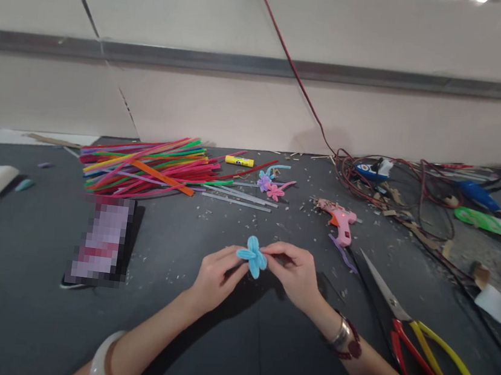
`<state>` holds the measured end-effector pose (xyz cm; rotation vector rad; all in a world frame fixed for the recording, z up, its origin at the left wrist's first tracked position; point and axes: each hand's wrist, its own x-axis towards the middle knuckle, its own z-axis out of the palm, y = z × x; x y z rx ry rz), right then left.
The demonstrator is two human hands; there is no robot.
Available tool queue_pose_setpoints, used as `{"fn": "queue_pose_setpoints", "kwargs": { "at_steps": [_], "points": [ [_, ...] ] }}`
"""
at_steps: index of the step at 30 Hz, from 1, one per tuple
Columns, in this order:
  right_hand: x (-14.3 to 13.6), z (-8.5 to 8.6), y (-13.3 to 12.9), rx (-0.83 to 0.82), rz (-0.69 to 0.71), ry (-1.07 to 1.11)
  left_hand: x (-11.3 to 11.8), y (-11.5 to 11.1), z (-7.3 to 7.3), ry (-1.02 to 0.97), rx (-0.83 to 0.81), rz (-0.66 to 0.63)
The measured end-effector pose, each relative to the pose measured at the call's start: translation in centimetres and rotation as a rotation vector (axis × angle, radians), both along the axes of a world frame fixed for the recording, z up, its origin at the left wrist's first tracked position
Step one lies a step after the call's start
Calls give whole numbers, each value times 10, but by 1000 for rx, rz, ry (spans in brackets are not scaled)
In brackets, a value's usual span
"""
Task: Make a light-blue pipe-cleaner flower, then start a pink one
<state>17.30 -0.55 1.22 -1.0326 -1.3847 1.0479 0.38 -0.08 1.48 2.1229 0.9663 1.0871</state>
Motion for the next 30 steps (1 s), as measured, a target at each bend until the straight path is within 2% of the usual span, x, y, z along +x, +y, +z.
{"fn": "queue_pose_setpoints", "kwargs": {
  "at_steps": [9,14,17,21,24,26,30],
  "points": [
    [10,21,2,181,168,-235,0,-1,1,-43,-122,-56],
    [21,28,5,242,315,-372,1,-2,3,-23,-162,-164],
    [22,24,6,133,314,-281,1,-2,3,-26,-162,-161],
    [14,12,8,-235,275,96,1,-2,2,-38,-111,-63],
    [8,9,8,-420,302,255,1,-2,2,-42,-102,-74],
    [7,11,7,-449,289,281,2,-2,2,-42,-126,-106],
    [10,18,7,-392,294,202,4,-5,3,-62,-157,-132]
  ]
}}
